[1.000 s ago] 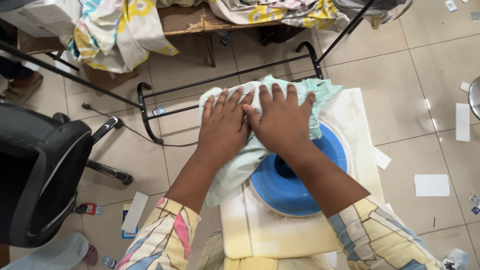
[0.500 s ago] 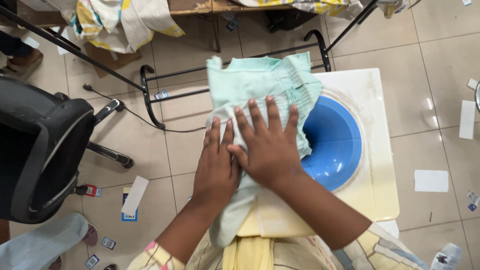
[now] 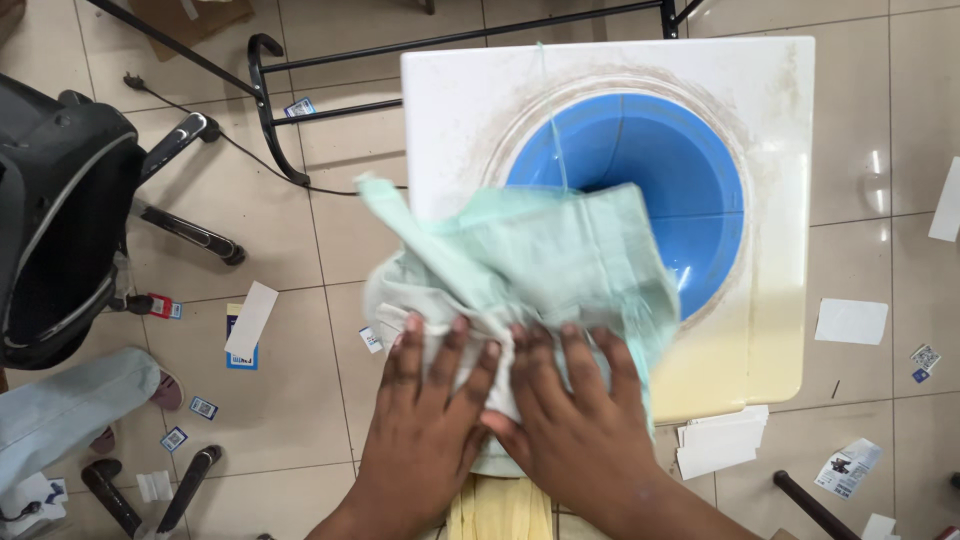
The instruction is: The person irons a light green cloth on a blue circular ironing board. They repeatedly smooth, fold, and press the cloth with their hands, adjusting its position throughout the process.
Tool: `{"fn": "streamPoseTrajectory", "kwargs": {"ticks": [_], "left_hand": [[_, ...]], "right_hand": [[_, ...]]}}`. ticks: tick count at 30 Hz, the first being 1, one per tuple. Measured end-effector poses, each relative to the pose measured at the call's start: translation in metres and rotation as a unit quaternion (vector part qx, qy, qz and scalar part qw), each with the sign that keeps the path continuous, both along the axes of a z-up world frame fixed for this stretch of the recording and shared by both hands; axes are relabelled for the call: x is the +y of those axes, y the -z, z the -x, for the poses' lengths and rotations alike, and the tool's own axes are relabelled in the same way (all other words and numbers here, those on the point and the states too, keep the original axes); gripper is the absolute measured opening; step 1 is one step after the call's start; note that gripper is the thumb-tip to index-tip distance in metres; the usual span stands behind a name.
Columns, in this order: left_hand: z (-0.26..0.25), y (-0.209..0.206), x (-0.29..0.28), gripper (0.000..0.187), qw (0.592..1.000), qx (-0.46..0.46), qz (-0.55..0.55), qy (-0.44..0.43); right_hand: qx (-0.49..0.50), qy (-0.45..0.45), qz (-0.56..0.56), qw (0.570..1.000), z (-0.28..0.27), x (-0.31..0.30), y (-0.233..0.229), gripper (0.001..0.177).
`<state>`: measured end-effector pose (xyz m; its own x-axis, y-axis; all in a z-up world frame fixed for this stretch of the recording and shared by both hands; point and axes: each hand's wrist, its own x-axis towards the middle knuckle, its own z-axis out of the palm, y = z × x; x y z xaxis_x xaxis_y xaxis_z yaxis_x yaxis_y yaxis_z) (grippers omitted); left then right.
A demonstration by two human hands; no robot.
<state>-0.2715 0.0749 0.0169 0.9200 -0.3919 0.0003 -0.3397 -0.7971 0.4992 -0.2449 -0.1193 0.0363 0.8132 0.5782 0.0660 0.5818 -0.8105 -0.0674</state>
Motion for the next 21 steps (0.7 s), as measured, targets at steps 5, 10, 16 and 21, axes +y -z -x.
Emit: {"fn": "streamPoseTrajectory", "kwargs": {"ticks": [5, 10, 16, 21], "left_hand": [[0.001, 0.003, -0.032, 0.066, 0.994, -0.062, -0.005, 0.091], [-0.005, 0.002, -0.092, 0.060, 0.978, -0.106, -0.078, 0.163], [-0.019, -0.009, -0.125, 0.063, 0.981, -0.110, -0.066, 0.144], [-0.068, -0.010, -0.160, 0.065, 0.966, -0.125, -0.107, 0.199]], "right_hand": [[0.007, 0.052, -0.088, 0.995, 0.032, -0.059, 0.014, 0.066], [0.019, 0.209, -0.092, 0.973, 0.056, -0.118, 0.007, 0.070], [0.035, 0.196, -0.102, 0.975, 0.031, -0.134, 0.022, 0.071], [0.057, 0.208, -0.120, 0.969, -0.025, -0.159, 0.027, 0.063]]}}
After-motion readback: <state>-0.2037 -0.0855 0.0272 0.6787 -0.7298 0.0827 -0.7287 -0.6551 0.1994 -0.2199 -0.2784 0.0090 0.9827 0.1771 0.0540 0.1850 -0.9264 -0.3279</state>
